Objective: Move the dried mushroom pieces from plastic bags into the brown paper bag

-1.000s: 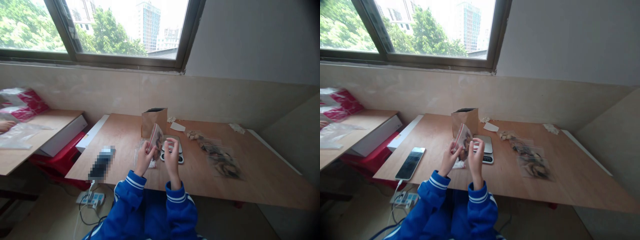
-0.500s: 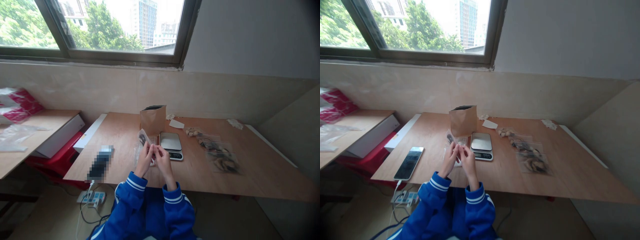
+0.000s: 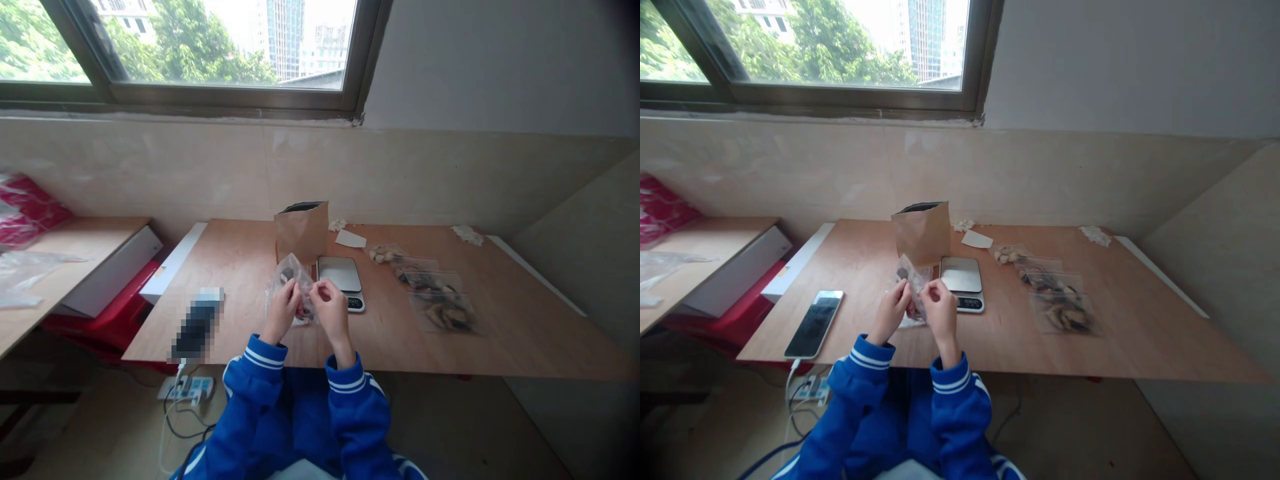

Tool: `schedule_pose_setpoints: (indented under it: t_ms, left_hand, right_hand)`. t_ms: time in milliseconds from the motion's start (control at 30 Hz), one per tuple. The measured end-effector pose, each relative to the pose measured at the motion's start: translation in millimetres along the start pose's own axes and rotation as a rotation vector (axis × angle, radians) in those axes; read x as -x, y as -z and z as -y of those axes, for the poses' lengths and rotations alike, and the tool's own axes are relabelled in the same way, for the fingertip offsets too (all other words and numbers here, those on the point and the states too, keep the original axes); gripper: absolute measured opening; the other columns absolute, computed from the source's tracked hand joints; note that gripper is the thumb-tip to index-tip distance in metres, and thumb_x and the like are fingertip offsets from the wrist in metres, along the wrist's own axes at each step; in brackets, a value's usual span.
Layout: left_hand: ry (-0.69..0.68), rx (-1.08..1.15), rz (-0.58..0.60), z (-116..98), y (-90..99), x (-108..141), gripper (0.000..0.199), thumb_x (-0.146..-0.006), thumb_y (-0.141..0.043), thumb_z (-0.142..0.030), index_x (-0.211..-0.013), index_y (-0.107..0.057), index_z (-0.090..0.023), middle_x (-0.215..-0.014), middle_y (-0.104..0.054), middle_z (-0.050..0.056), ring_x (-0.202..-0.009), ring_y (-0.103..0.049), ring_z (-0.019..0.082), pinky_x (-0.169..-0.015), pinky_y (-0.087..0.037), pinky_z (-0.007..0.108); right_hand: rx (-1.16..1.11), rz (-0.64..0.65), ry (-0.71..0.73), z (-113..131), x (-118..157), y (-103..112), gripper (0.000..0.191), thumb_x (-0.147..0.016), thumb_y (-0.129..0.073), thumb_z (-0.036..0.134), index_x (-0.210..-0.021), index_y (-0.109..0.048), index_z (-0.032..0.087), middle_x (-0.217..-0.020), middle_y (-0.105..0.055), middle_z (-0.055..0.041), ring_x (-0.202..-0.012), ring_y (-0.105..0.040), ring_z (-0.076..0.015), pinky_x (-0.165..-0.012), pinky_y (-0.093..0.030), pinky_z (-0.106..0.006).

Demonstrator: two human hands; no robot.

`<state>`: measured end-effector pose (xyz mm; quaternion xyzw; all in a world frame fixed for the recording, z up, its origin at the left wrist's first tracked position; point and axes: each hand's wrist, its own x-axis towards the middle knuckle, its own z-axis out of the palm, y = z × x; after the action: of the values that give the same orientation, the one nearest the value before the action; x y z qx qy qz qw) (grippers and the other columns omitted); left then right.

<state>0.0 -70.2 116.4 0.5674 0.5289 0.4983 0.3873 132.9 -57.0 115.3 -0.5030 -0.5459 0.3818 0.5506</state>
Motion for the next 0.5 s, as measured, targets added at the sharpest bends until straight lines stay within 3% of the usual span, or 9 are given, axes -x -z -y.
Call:
schedule_pose_setpoints:
  t_ms: [67, 133, 233, 367, 400, 500]
  left_hand:
    - [-0.02, -0.008, -0.075, -1.1, 9.5, -0.9, 0.034, -0.092, -0.041, -0.04, -0.064, -0.042, -0.021, -0.045, -0.044, -0.006, -0.041, -0.044, 0.009, -0.047, -0.036, 0.021]
    - [-0.033, 0.003, -0.108, 0.3, 17.5, -2.5, 0.037, -0.092, -0.042, -0.04, -0.061, -0.041, -0.021, -0.045, -0.043, -0.006, -0.042, -0.042, 0.009, -0.048, -0.036, 0.021]
    - [-0.021, 0.162, -0.162, 10.8, 19.5, -8.4, 0.038, -0.091, -0.042, -0.042, -0.06, -0.042, -0.02, -0.051, -0.048, -0.004, -0.051, -0.049, 0.01, -0.055, -0.042, 0.022]
    - [0.098, 0.453, -0.364, 34.6, 4.3, -20.2, 0.039, -0.091, -0.035, -0.048, -0.073, -0.053, -0.018, -0.084, -0.064, 0.005, -0.08, -0.062, 0.015, -0.073, -0.051, 0.027]
    - [0.164, 0.505, -0.359, 39.3, -1.0, -22.7, 0.041, -0.091, -0.035, -0.05, -0.081, -0.057, -0.018, -0.091, -0.066, 0.007, -0.085, -0.064, 0.016, -0.075, -0.052, 0.028]
    - [0.294, 0.682, -0.188, 45.6, -16.5, -27.7, 0.055, -0.089, -0.034, -0.062, -0.102, -0.061, -0.016, -0.1, -0.069, 0.011, -0.087, -0.066, 0.02, -0.075, -0.054, 0.033]
  right_hand:
    - [-0.032, -0.183, -0.05, -5.6, -11.0, 10.1, 0.031, -0.077, -0.062, 0.05, -0.067, -0.051, 0.022, -0.062, -0.067, -0.0025, -0.058, -0.065, -0.019, -0.053, -0.051, -0.028]
    - [-0.092, -0.256, -0.084, -6.4, -20.9, 19.0, 0.033, -0.076, -0.063, 0.052, -0.069, -0.051, 0.022, -0.063, -0.067, -0.003, -0.056, -0.064, -0.0193, -0.05, -0.052, -0.029]
    - [-0.167, -0.189, -0.051, 3.1, -28.5, 21.8, 0.031, -0.079, -0.061, 0.051, -0.076, -0.052, 0.022, -0.066, -0.068, -0.0029, -0.056, -0.064, -0.0187, -0.051, -0.052, -0.03]
    - [-0.275, -0.098, -0.044, 14.9, -31.4, 9.4, 0.033, -0.082, -0.058, 0.054, -0.081, -0.051, 0.023, -0.067, -0.068, -0.0011, -0.05, -0.062, -0.0166, -0.05, -0.051, -0.029]
    - [-0.297, -0.079, -0.056, 14.5, -32.2, 5.5, 0.033, -0.083, -0.056, 0.055, -0.082, -0.051, 0.023, -0.067, -0.068, -0.0008, -0.048, -0.061, -0.0165, -0.049, -0.05, -0.029]
    - [-0.268, 0.002, -0.081, 7.7, -34.6, -4.3, 0.033, -0.086, -0.052, 0.055, -0.086, -0.051, 0.022, -0.069, -0.068, -0.0021, -0.051, -0.062, -0.0174, -0.049, -0.05, -0.029]
